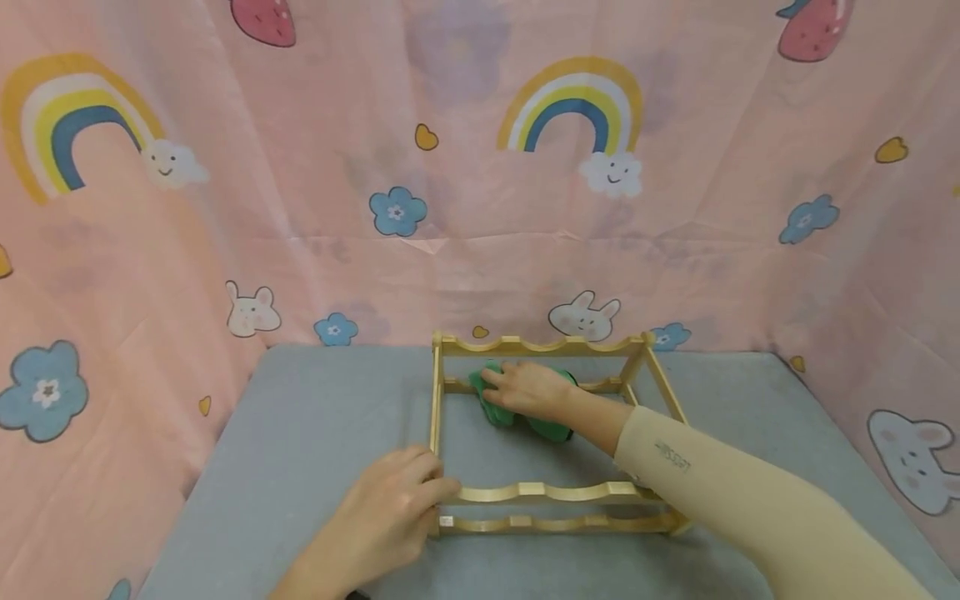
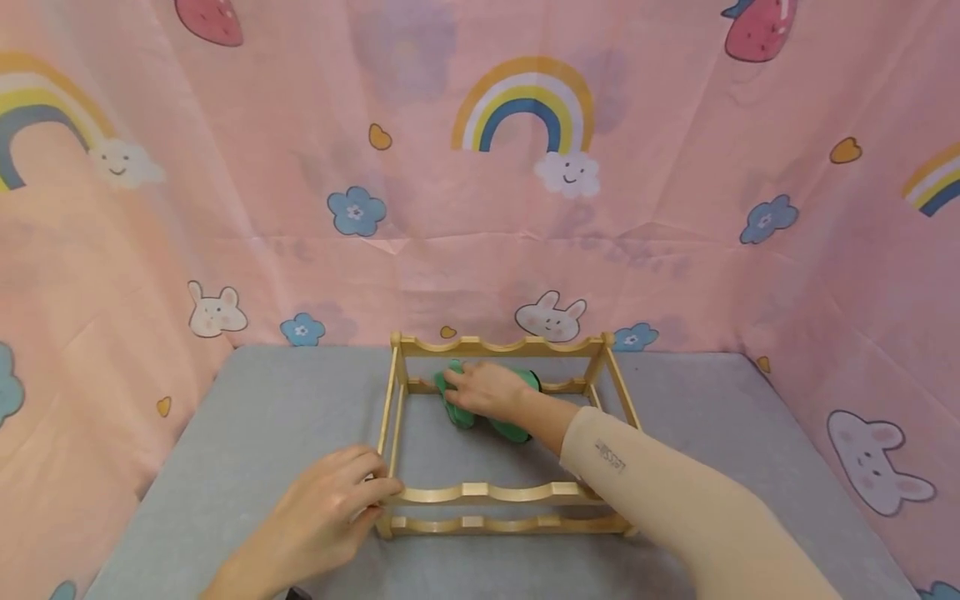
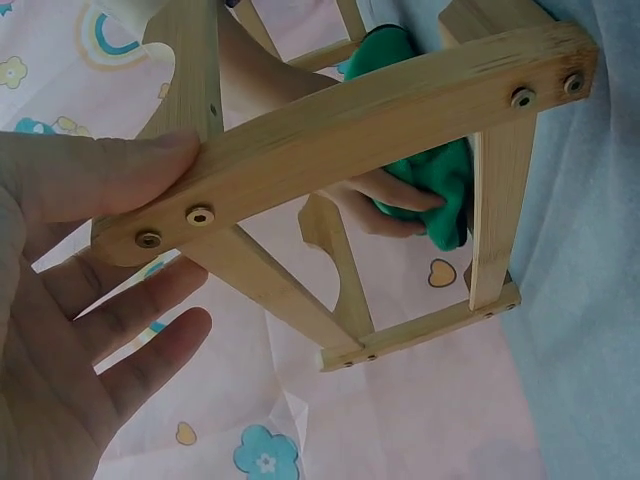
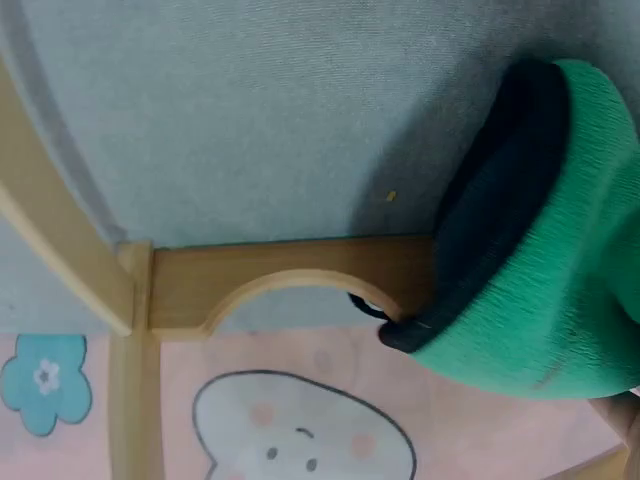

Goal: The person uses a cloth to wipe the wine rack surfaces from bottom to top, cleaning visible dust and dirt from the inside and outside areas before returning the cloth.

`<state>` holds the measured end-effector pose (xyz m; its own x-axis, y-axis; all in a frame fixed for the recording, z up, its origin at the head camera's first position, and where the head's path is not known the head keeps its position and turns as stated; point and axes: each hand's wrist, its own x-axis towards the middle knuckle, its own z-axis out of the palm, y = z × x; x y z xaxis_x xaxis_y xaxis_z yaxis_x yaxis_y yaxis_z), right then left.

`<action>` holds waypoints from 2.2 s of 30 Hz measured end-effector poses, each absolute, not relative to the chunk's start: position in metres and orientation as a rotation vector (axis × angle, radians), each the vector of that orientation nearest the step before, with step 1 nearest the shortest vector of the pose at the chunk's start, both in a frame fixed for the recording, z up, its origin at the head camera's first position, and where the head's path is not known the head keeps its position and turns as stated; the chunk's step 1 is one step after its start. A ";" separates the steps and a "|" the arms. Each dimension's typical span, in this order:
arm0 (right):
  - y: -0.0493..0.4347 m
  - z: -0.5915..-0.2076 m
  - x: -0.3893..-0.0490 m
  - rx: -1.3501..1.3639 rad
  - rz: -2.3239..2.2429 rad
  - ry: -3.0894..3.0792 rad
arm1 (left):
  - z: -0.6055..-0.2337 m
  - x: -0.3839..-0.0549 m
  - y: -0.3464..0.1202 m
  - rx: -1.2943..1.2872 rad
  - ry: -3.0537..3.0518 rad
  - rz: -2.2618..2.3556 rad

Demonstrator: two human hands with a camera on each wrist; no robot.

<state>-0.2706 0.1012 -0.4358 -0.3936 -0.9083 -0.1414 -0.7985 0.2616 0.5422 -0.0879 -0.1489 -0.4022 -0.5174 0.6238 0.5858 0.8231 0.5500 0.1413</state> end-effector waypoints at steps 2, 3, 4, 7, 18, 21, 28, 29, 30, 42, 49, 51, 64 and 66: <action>0.105 -0.433 -0.270 1.609 -0.810 -2.350 | -0.402 -0.087 -0.149 -1.163 -2.319 -0.576; 0.107 -0.431 -0.270 1.611 -0.813 -2.362 | -0.401 -0.087 -0.149 -1.162 -2.321 -0.577; 0.110 -0.430 -0.269 1.611 -0.821 -2.372 | -0.401 -0.087 -0.149 -1.161 -2.325 -0.581; 0.121 -0.426 -0.268 1.599 -0.886 -2.397 | -0.400 -0.086 -0.150 -1.162 -2.336 -0.580; 0.151 -0.424 -0.269 1.583 -0.867 -2.453 | -0.401 -0.086 -0.150 -1.156 -2.319 -0.593; 0.149 -0.425 -0.270 1.612 -0.837 -2.413 | -0.401 -0.086 -0.150 -1.158 -2.319 -0.586; 0.134 -0.427 -0.268 1.644 -0.921 -2.227 | -0.401 -0.086 -0.150 -1.161 -2.331 -0.571; 0.129 -0.427 -0.268 1.644 -0.935 -2.213 | -0.401 -0.086 -0.150 -1.161 -2.330 -0.574; 0.124 -0.427 -0.267 1.642 -0.946 -2.203 | -0.401 -0.086 -0.150 -1.161 -2.329 -0.573; 0.068 -0.434 -0.264 1.640 -0.982 -2.148 | -0.401 -0.087 -0.148 -1.169 -2.295 -0.567; 0.057 -0.434 -0.266 1.651 -1.077 -2.096 | -0.402 -0.087 -0.149 -1.164 -2.300 -0.552; 0.057 -0.431 -0.266 1.662 -1.068 -2.068 | -0.402 -0.087 -0.149 -1.162 -2.302 -0.552; 0.064 -0.397 -0.257 1.651 -0.734 -1.858 | -0.403 -0.087 -0.149 -1.169 -2.285 -0.547; 0.065 -0.393 -0.257 1.621 -0.786 -1.829 | -0.403 -0.087 -0.149 -1.170 -2.286 -0.552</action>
